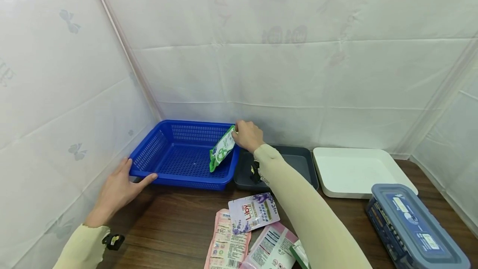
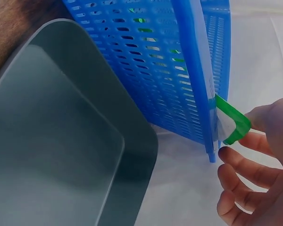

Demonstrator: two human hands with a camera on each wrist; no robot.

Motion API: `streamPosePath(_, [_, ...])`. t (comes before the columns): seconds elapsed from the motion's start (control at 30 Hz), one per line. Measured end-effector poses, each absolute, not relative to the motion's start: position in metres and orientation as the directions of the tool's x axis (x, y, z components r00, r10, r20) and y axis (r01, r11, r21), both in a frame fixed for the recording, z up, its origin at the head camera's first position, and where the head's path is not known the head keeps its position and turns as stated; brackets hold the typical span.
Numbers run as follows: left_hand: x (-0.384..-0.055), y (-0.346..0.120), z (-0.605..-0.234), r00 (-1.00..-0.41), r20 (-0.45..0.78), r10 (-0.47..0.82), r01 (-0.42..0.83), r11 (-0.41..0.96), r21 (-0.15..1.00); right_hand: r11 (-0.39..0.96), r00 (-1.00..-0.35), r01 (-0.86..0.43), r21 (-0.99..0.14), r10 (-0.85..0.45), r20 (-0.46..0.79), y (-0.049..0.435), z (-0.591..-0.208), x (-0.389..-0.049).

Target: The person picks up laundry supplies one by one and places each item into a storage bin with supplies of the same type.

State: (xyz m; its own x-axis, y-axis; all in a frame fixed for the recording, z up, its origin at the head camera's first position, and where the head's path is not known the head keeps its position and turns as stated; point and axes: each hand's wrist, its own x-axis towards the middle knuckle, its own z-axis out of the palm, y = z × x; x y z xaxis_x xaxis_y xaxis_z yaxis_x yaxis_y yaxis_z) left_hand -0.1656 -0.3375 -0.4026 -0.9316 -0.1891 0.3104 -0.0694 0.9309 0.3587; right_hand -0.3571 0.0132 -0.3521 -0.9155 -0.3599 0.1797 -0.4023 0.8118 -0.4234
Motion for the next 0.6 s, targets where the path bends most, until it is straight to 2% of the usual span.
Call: streamPosePath(0.6, [-0.165,-0.335,-0.402,-0.934,0.302,-0.191,-0.074,0.93,0.36,0.805,-0.9,-0.436,-0.402,-0.377,0.219,0.025,-0.359,-0.357])
